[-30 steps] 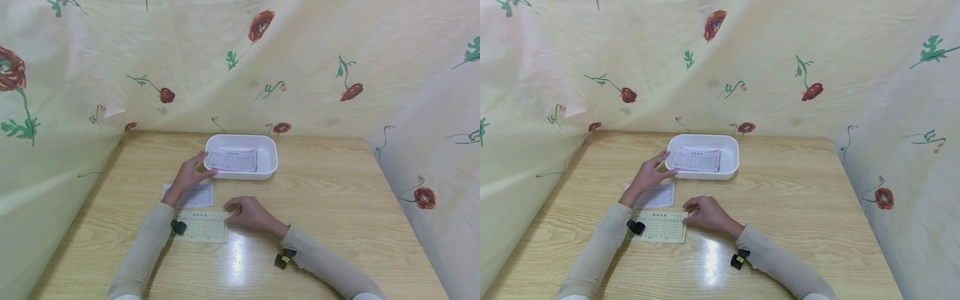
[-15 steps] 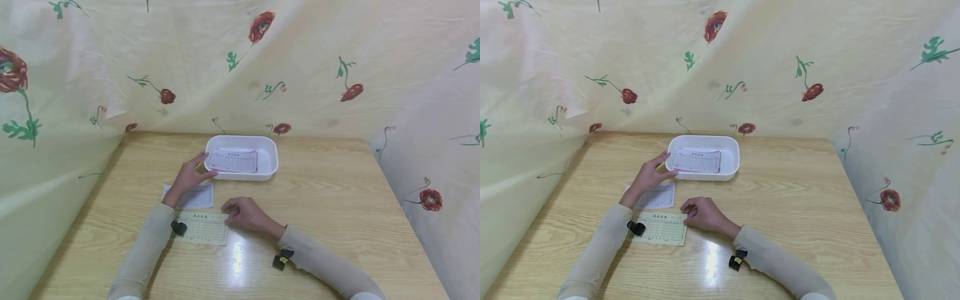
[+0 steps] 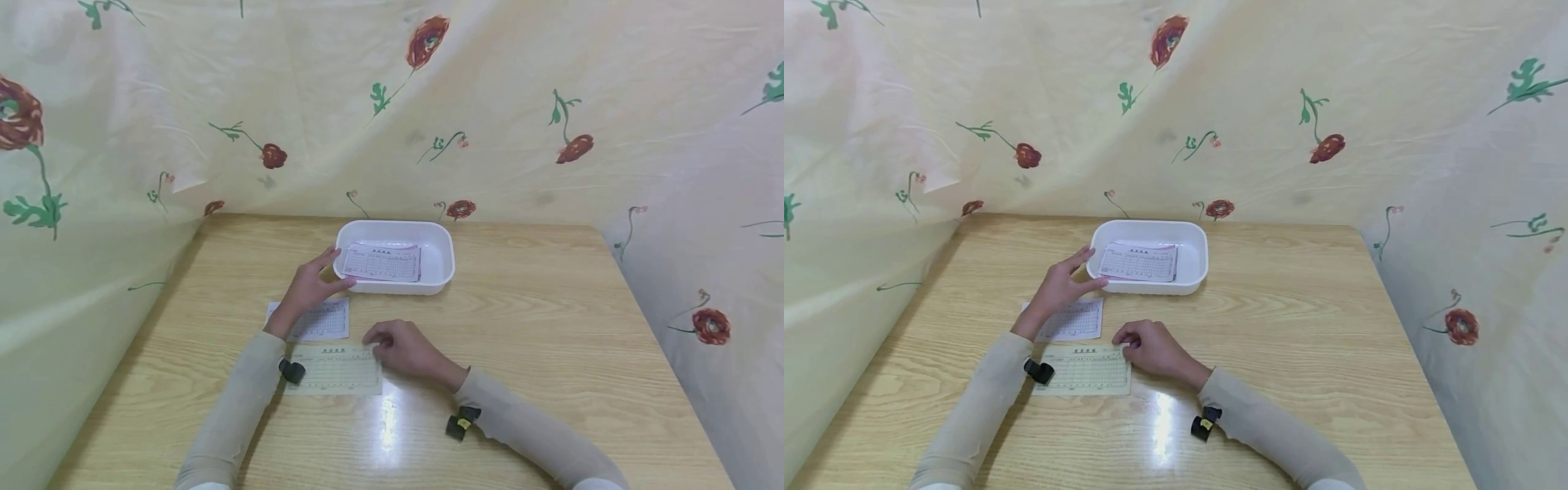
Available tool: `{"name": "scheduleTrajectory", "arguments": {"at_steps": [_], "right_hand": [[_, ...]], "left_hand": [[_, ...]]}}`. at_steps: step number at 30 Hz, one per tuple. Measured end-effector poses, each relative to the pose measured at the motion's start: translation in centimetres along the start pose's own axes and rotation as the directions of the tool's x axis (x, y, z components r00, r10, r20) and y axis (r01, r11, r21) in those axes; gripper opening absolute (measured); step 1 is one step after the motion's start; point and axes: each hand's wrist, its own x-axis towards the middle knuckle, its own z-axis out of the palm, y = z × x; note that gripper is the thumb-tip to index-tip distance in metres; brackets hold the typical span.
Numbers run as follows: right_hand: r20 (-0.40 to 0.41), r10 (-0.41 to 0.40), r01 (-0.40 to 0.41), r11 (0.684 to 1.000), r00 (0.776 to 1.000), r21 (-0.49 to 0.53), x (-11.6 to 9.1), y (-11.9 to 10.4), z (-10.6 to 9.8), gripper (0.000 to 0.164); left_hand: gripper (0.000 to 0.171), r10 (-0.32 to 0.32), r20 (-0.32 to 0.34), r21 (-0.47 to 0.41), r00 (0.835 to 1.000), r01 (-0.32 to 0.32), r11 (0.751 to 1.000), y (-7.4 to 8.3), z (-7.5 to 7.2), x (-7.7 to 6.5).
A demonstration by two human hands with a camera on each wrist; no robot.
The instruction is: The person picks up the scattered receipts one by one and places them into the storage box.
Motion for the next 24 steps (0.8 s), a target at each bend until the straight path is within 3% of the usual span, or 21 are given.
{"name": "scheduleTrajectory", "arguments": {"at_steps": [10,17,24], "right_hand": [[-0.009,0.008,-0.008,1.0,1.0,0.01,-0.15,0.17,-0.07,0.019],[-0.006,0.033,-0.033,0.999,0.999,0.005,-0.33,0.03,-0.2,0.033],[-0.018,0.041,-0.04,0.999,0.999,0.02,-0.59,0.2,-0.28,0.034]], "left_hand": [[0.094,-0.021,0.009,0.008,1.0,0.021,1.0,0.26,0.02,-0.13],[0.093,-0.018,0.005,0.015,1.0,0.018,1.0,0.18,0.01,-0.12],[0.092,-0.012,0.003,0.004,1.0,0.012,1.0,0.22,0.02,-0.22]]}}
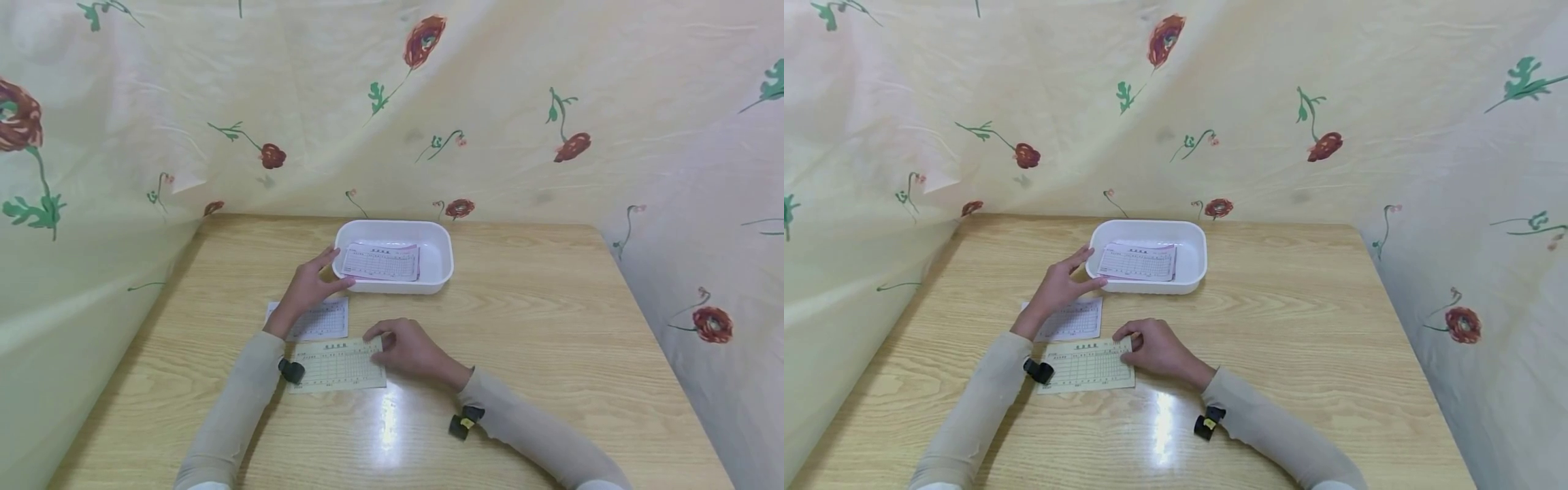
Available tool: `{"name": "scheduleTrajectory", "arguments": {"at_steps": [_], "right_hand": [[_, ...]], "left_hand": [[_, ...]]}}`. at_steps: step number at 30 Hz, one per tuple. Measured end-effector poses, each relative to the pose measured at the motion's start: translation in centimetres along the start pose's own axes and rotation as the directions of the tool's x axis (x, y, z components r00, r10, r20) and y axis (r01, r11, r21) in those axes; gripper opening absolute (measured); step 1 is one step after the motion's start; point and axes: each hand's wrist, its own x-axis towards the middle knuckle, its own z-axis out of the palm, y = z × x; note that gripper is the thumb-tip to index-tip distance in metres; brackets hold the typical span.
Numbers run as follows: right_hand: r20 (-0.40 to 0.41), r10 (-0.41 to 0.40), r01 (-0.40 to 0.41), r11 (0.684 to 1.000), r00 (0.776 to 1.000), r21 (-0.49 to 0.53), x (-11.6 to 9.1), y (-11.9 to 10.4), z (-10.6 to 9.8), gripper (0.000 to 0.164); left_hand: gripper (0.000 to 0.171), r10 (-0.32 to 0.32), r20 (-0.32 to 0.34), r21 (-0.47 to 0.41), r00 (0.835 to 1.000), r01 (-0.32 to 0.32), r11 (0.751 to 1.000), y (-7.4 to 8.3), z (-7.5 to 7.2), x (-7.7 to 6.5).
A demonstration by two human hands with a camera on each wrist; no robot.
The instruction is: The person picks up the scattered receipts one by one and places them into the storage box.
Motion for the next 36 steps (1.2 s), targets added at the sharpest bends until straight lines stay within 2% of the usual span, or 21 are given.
{"name": "scheduleTrajectory", "arguments": {"at_steps": [14,30,36], "right_hand": [[-0.038,-0.031,0.034,0.997,0.999,0.068,-0.6,0.5,-1.4,0.029],[-0.108,-0.089,0.086,0.996,0.99,-0.024,-2.3,-0.7,-5.1,0.025],[-0.117,-0.13,0.131,0.991,0.985,-0.005,-3.0,-1.2,-6.0,0.024]], "left_hand": [[0.092,0.017,-0.01,0.006,1.0,-0.017,1.0,0.1,0.0,-0.1],[0.093,0.023,-0.014,-0.002,1.0,-0.023,1.0,-0.1,0.1,0.0],[0.093,0.033,-0.017,-0.001,0.999,-0.033,0.999,-0.2,0.1,0.1]]}}
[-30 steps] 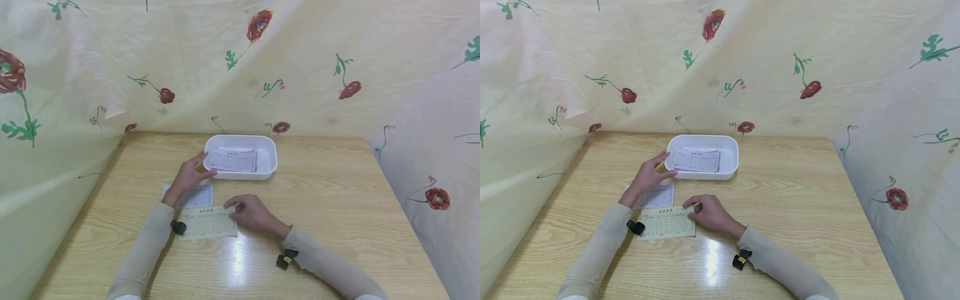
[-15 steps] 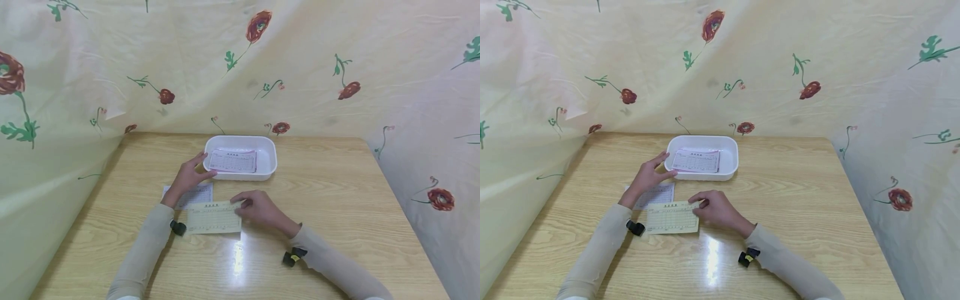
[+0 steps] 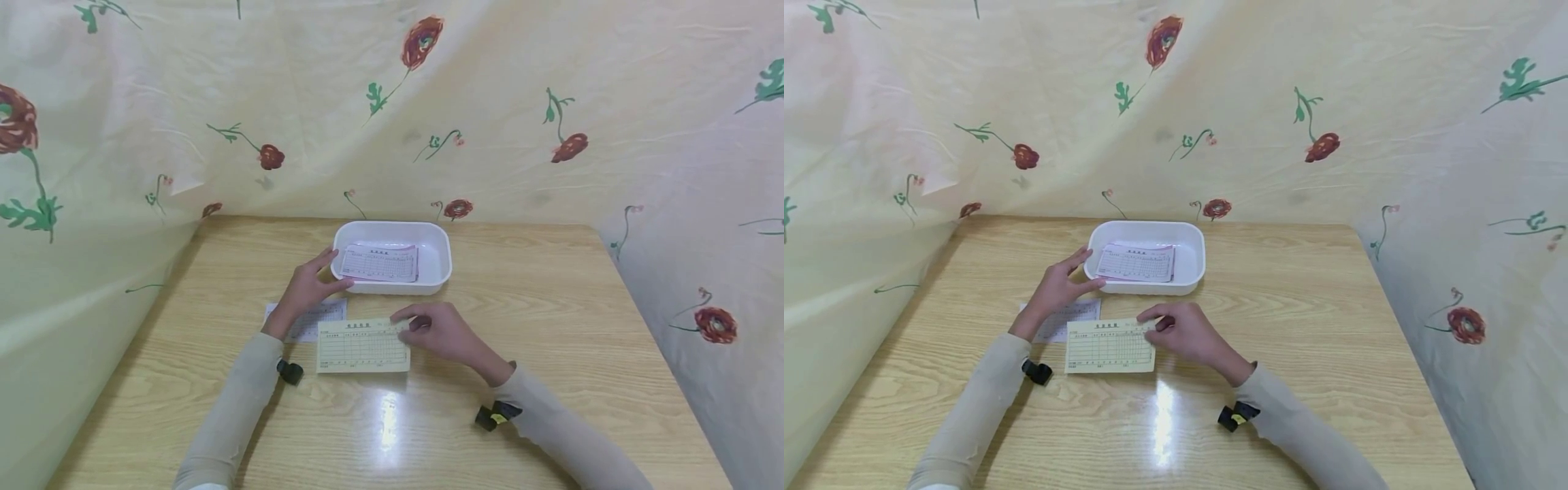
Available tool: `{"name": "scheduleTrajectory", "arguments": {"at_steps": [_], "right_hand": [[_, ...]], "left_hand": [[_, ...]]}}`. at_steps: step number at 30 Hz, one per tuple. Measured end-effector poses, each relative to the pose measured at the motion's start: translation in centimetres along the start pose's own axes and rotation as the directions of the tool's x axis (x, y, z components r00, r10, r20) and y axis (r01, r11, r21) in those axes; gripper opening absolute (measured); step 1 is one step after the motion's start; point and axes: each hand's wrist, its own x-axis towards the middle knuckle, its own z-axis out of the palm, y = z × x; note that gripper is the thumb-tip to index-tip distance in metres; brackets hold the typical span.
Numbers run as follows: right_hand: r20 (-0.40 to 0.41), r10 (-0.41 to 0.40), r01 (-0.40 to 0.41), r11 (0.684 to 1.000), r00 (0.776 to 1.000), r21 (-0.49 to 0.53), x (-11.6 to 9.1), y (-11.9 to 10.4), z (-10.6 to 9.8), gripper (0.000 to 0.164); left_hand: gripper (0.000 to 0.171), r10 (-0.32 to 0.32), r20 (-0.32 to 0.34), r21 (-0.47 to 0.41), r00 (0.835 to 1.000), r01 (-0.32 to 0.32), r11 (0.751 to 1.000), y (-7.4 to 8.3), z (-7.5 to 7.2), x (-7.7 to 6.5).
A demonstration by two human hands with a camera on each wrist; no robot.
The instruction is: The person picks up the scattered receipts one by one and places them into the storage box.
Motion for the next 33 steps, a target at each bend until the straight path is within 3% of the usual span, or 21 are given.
{"name": "scheduleTrajectory", "arguments": {"at_steps": [13,22,33], "right_hand": [[-0.043,-0.027,0.028,0.999,0.999,0.016,-0.7,-1.4,-1.9,0.022],[-0.125,-0.024,0.03,0.998,0.992,0.052,-0.6,-2.2,-3.8,0.025],[-0.172,-0.013,0.032,0.994,0.985,0.107,0.2,-2.7,-5.8,0.025]], "left_hand": [[0.094,-0.003,0.005,0.003,1.0,0.003,1.0,0.0,0.0,0.1],[0.094,-0.004,0.002,-0.017,1.0,0.004,1.0,0.1,0.1,0.2],[0.07,0.028,-0.003,-0.012,1.0,-0.028,1.0,-0.1,0.2,0.5]]}}
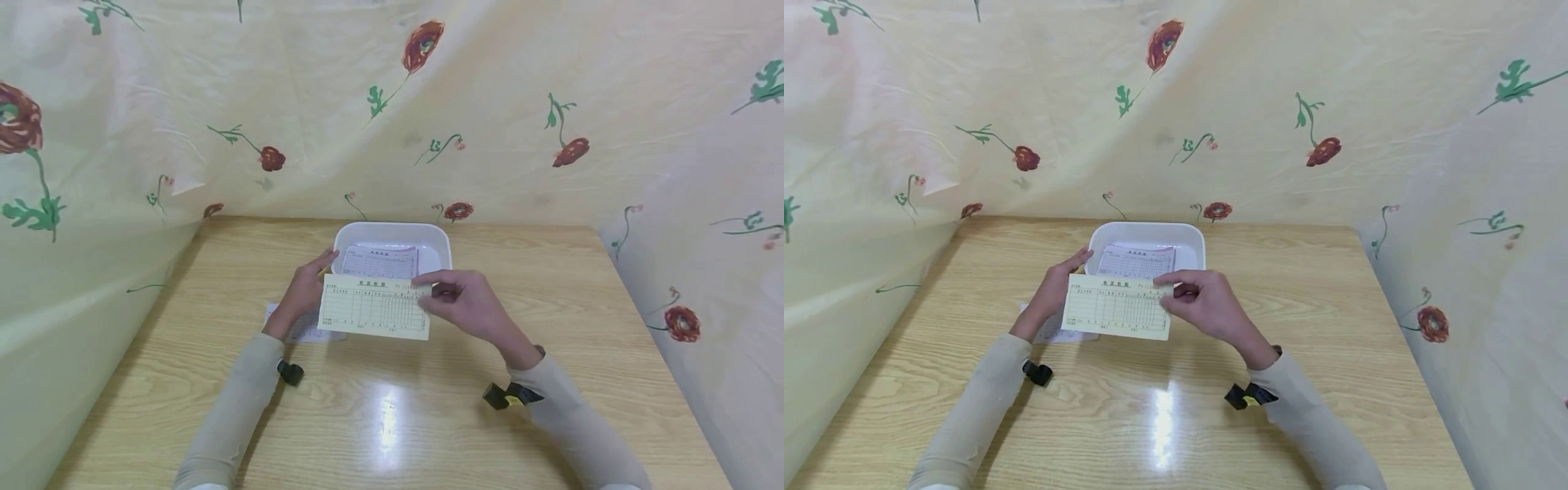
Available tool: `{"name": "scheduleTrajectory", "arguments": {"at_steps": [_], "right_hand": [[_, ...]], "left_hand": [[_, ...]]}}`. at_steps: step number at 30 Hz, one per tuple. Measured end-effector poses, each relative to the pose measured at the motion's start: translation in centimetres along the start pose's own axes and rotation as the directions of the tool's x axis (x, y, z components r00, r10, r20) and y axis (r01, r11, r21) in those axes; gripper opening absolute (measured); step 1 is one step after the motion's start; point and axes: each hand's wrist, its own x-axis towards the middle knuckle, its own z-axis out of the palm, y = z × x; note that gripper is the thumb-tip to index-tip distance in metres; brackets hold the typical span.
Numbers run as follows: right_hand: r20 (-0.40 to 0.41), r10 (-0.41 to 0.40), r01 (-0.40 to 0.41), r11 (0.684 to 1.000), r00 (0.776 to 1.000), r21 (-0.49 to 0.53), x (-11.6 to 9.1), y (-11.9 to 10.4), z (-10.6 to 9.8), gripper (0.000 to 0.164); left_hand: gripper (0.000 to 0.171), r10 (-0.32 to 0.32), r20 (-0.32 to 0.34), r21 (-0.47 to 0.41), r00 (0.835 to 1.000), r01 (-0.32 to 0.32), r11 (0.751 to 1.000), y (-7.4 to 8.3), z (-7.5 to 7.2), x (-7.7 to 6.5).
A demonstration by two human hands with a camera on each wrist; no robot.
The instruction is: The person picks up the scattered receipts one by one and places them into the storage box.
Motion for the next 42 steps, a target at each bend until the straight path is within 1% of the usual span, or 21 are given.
{"name": "scheduleTrajectory", "arguments": {"at_steps": [4,7,10,12,16,18,21,26,31,35,38,42], "right_hand": [[-0.022,-0.019,0.019,1.0,1.0,-0.014,0.5,-0.1,-0.5,0.026],[-0.037,-0.023,0.022,1.0,0.999,-0.017,1.0,-0.2,-1.0,0.027],[-0.048,-0.01,0.01,1.0,0.999,-0.006,1.6,0.0,-1.5,0.027],[-0.057,0.0,-0.001,1.0,0.998,-0.001,1.9,0.2,-1.8,0.027],[-0.081,0.019,-0.018,1.0,0.997,0.007,2.5,0.7,-2.3,0.027],[-0.091,0.024,-0.023,1.0,0.996,0.009,2.8,0.9,-2.5,0.026],[-0.105,0.036,-0.035,0.999,0.994,0.006,3.2,1.2,-2.8,0.024],[-0.116,0.047,-0.048,0.999,0.992,-0.007,3.8,1.7,-3.3,0.024],[-0.123,0.007,-0.01,1.0,0.992,-0.024,4.7,2.6,-3.8,0.024],[-0.125,-0.026,0.025,1.0,0.992,-0.011,5.5,3.3,-4.2,0.025],[-0.126,-0.031,0.03,1.0,0.992,-0.008,5.9,3.7,-4.3,0.025],[-0.122,-0.019,0.016,1.0,0.992,-0.02,6.6,4.4,-4.5,0.027]], "left_hand": [[0.066,0.006,-0.003,-0.005,1.0,-0.006,1.0,0.1,0.0,0.0],[0.061,0.031,-0.017,-0.006,0.999,-0.031,1.0,0.1,0.0,0.1],[0.062,0.05,-0.026,-0.013,0.998,-0.05,0.999,0.1,0.1,0.1],[0.066,0.042,-0.025,-0.01,0.999,-0.042,0.999,0.1,0.1,0.0],[0.073,-0.002,-0.019,0.013,1.0,0.003,1.0,0.3,0.1,0.0],[0.076,-0.014,-0.012,0.021,1.0,0.014,1.0,0.3,0.1,-0.1],[0.081,-0.02,-0.008,0.019,1.0,0.02,1.0,0.2,0.1,-0.1],[0.086,-0.012,-0.011,-0.003,1.0,0.012,1.0,0.0,0.1,-0.2],[0.092,-0.025,-0.017,0.009,1.0,0.025,1.0,0.1,0.1,-0.2],[0.094,-0.028,-0.011,0.017,1.0,0.028,0.999,0.2,0.0,-0.2],[0.094,-0.031,-0.009,0.021,0.999,0.031,0.999,0.1,0.0,-0.2],[0.095,-0.039,-0.007,0.023,0.999,0.039,0.999,0.0,0.0,-0.2]]}}
